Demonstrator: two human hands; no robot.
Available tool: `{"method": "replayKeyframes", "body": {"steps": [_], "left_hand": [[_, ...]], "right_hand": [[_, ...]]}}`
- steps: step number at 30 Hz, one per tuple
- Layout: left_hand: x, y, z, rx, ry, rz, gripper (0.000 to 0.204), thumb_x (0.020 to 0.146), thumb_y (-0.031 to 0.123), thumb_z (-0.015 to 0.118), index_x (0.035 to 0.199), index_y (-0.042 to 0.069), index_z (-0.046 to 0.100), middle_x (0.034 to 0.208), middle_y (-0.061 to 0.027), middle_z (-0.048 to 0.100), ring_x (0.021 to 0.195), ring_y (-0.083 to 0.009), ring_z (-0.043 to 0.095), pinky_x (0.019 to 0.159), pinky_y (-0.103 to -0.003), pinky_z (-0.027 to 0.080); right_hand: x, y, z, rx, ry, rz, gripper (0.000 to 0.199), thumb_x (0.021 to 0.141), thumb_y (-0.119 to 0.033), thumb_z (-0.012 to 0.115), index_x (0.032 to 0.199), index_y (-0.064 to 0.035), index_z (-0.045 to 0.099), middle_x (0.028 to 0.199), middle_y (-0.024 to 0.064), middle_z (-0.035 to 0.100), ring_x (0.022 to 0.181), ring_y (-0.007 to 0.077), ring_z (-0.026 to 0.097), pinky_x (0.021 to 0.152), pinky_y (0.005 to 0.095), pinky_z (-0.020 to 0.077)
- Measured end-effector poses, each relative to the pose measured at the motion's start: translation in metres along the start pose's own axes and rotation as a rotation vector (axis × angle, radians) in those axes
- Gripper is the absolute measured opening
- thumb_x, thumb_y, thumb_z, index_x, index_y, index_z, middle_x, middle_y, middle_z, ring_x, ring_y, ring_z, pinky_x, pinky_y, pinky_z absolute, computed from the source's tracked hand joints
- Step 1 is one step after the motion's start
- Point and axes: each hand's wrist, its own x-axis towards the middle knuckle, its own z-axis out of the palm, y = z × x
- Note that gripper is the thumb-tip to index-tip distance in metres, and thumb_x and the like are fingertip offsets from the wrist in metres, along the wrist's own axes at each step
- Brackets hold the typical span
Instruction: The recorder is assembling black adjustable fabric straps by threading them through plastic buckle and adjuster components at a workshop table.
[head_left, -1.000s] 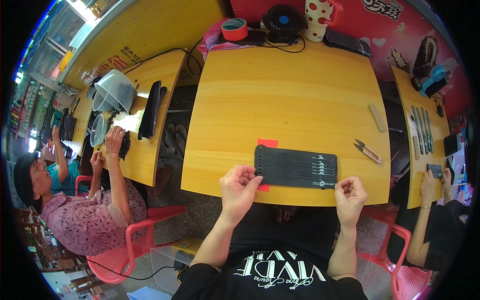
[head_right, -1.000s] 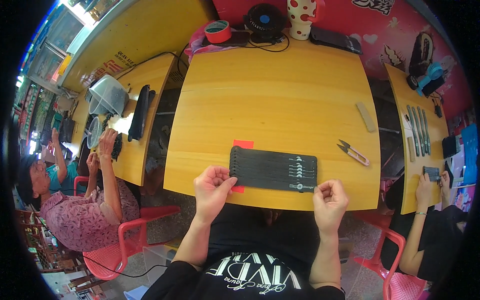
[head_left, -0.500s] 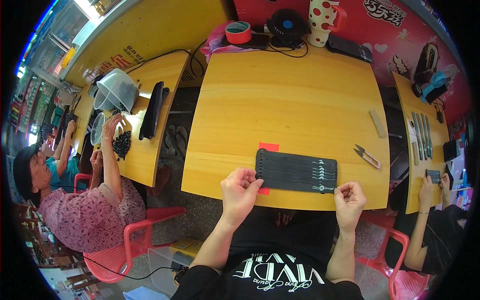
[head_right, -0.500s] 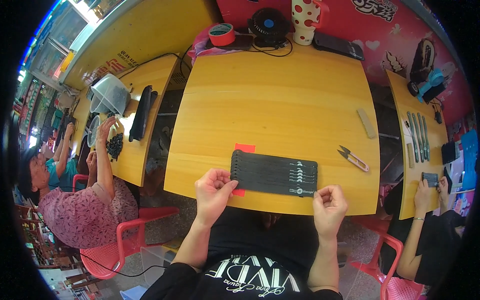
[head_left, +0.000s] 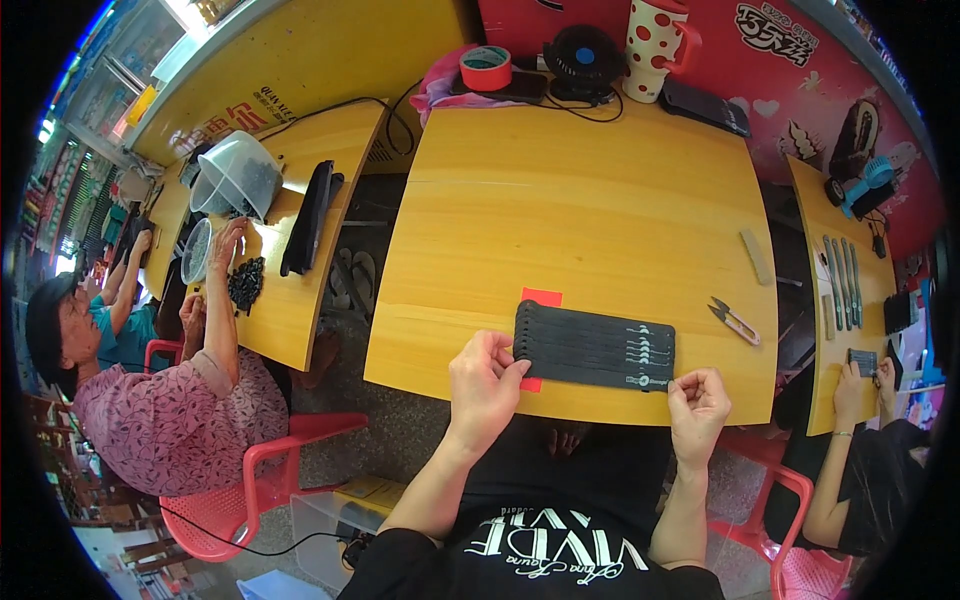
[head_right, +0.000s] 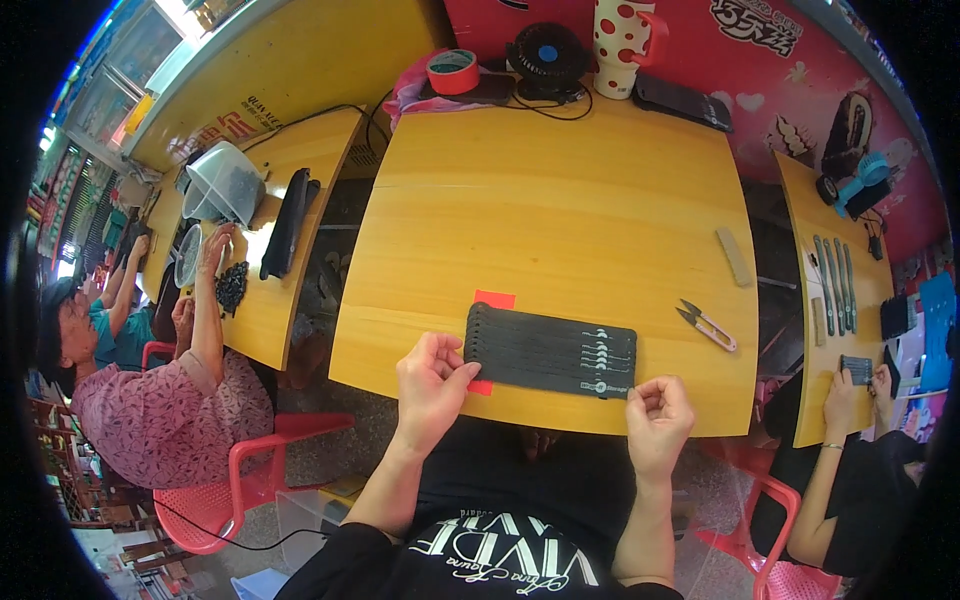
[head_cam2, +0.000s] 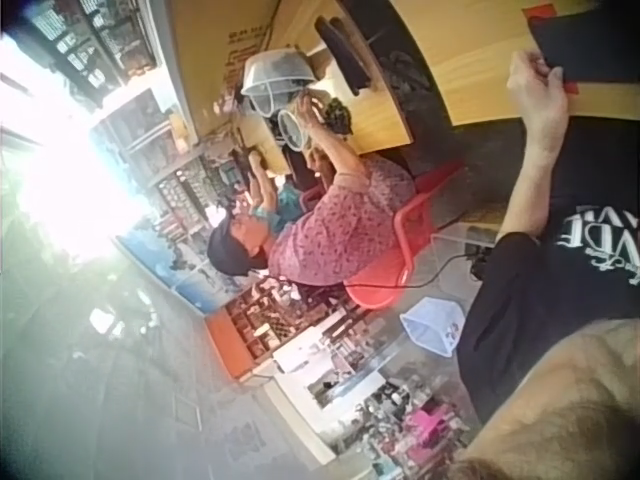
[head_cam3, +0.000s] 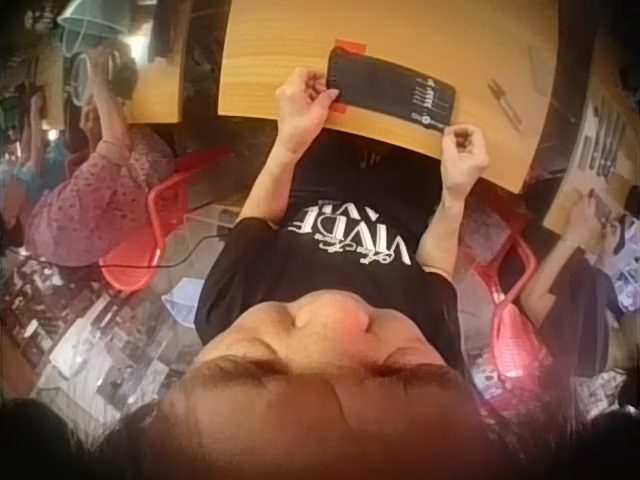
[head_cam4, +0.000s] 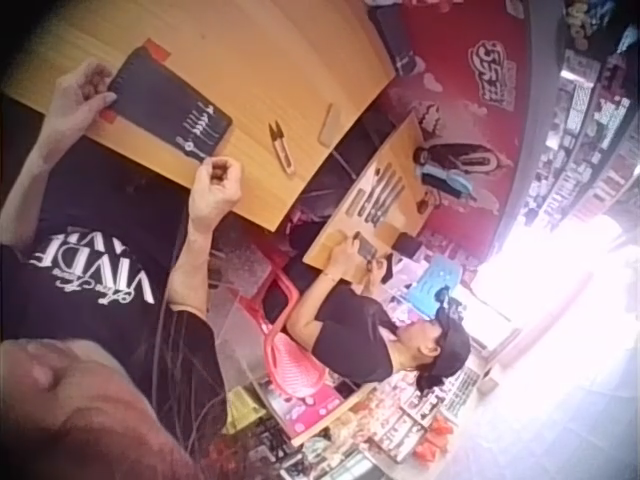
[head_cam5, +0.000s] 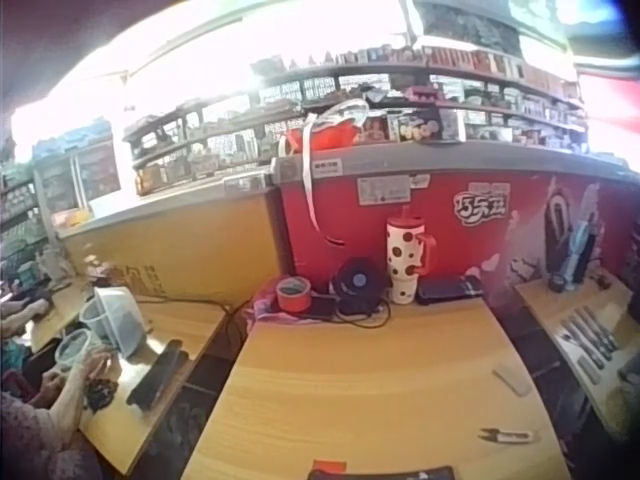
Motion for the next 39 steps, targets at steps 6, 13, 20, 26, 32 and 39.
{"method": "replayKeyframes", "body": {"steps": [6,13,20,26,32,39], "left_hand": [[0.004,0.007,-0.012,0.276,-0.02,0.123,0.02,0.071,0.005,0.074,0.077,0.0,0.056,0.066,-0.0131,0.057,0.061,-0.0276,0.057,0.056,-0.038,0.044],[0.012,0.004,-0.023,0.279,-0.175,0.028,0.017,0.072,0.01,0.074,0.073,0.0,0.061,0.07,-0.0137,0.062,0.064,-0.0278,0.061,0.058,-0.038,0.047],[-0.003,0.054,0.018,0.5,-0.022,0.678,0.042,0.085,0.014,0.062,0.124,0.003,0.053,0.128,-0.0188,0.052,0.119,-0.0367,0.048,0.096,-0.045,0.037],[0.023,0.035,0.055,0.814,-0.21,0.639,0.074,0.09,0.052,0.048,0.147,0.009,0.027,0.156,-0.0168,0.01,0.143,-0.0391,0.009,0.107,-0.059,0.018],[0.029,0.028,0.047,0.846,-0.303,0.575,0.078,0.089,0.058,0.045,0.148,0.011,0.025,0.156,-0.0173,0.01,0.143,-0.0394,0.009,0.109,-0.059,0.016],[0.028,0.015,0.037,0.888,-0.325,0.572,0.078,0.089,0.06,0.044,0.148,0.012,0.026,0.156,-0.0168,0.008,0.143,-0.0399,0.007,0.108,-0.062,0.016]], "right_hand": [[-0.002,-0.001,0.001,-0.038,-0.007,-0.008,0.017,0.078,0.011,0.061,0.082,-0.0023,0.051,0.076,-0.002,0.05,0.064,0.0022,0.045,0.059,0.0165,0.0378],[0.0,-0.002,-0.001,-0.009,0.014,-0.032,0.017,0.077,0.011,0.062,0.08,-0.0018,0.052,0.074,-0.0006,0.052,0.061,0.0029,0.048,0.055,0.0175,0.0384],[0.011,-0.029,0.016,-0.278,0.23,-0.463,0.012,0.083,0.001,0.063,0.093,-0.0017,0.058,0.088,0.011,0.058,0.076,0.0186,0.057,0.065,0.0274,0.0455],[0.043,-0.032,0.048,-0.911,0.016,-0.585,0.038,0.087,-0.031,0.062,0.118,-0.0085,0.06,0.134,0.0187,0.044,0.123,0.0359,0.039,0.094,0.0491,0.0368],[0.045,-0.022,0.037,-1.057,-0.07,-0.459,0.049,0.09,-0.042,0.054,0.13,-0.0132,0.053,0.143,0.0175,0.037,0.129,0.0365,0.034,0.095,0.0554,0.0325],[0.038,-0.015,0.039,-1.028,-0.127,-0.366,0.059,0.09,-0.052,0.049,0.136,-0.0154,0.048,0.147,0.0179,0.03,0.135,0.0388,0.028,0.097,0.0633,0.0294]]}}
